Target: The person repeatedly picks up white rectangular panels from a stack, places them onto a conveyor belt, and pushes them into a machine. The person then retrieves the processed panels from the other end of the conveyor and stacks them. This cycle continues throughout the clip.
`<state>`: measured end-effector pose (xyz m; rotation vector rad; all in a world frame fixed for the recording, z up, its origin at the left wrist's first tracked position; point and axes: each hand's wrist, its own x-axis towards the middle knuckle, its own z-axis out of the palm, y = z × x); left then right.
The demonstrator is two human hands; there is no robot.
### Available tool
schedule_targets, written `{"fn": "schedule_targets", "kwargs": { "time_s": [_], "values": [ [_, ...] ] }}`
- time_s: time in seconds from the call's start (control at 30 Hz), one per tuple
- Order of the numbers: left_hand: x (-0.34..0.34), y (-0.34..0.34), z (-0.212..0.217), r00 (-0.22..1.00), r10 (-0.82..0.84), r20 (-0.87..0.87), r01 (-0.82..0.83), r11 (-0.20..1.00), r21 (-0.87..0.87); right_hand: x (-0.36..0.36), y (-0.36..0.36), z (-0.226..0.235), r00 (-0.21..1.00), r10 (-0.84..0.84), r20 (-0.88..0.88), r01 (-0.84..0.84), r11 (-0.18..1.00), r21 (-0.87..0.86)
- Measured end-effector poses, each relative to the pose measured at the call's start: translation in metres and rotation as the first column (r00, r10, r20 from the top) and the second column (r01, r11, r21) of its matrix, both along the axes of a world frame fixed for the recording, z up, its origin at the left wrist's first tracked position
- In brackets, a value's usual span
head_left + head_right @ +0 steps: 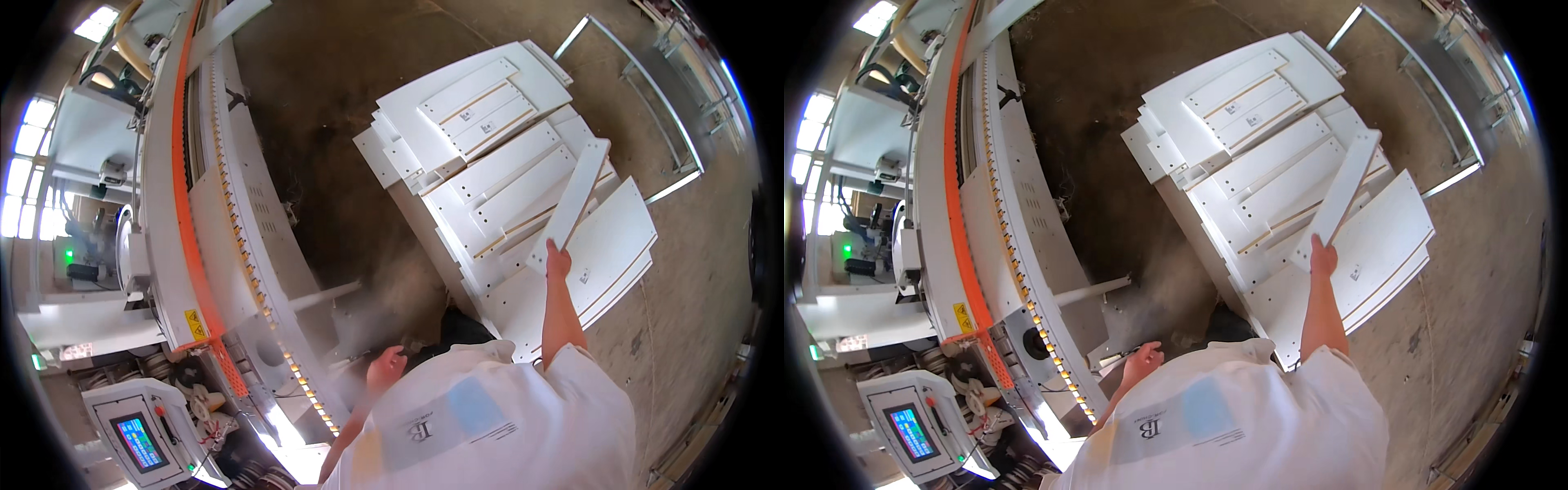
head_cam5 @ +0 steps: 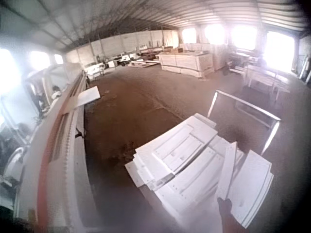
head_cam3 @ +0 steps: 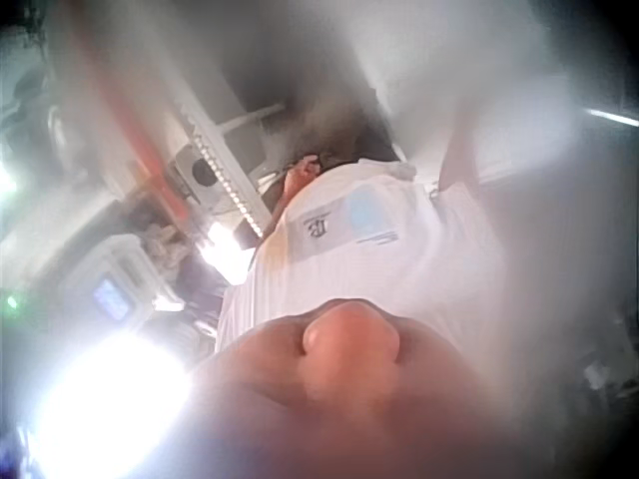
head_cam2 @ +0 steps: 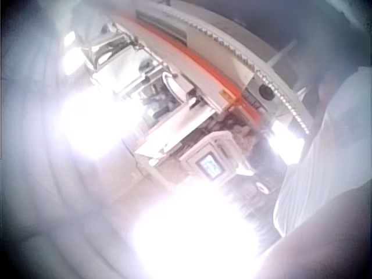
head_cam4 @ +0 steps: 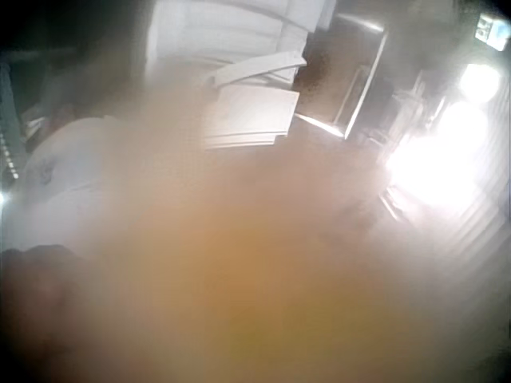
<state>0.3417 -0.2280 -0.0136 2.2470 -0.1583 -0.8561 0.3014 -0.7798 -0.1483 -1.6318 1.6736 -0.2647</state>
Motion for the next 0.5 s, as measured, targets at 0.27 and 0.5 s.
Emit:
{"fn": "schedule_targets", "kwargs": {
  "time_s": [0.27, 0.5],
  "values": [
    [0.059, -0.006, 0.089, 0.712, -0.054, 0.700, 0.153, 0.985, -0.079, -0.041, 0.063, 0.152, 0.791, 0.518, -0.326, -0.570, 0.428, -0.701],
    [0.077, 0.035, 0.166, 0.539, -0.229, 0.810, 0.241, 0.964, 0.112, 0.028, 0.136, 0.265, 0.321, 0.747, -0.582, -0.615, -0.303, -0.728]
  ]
}}
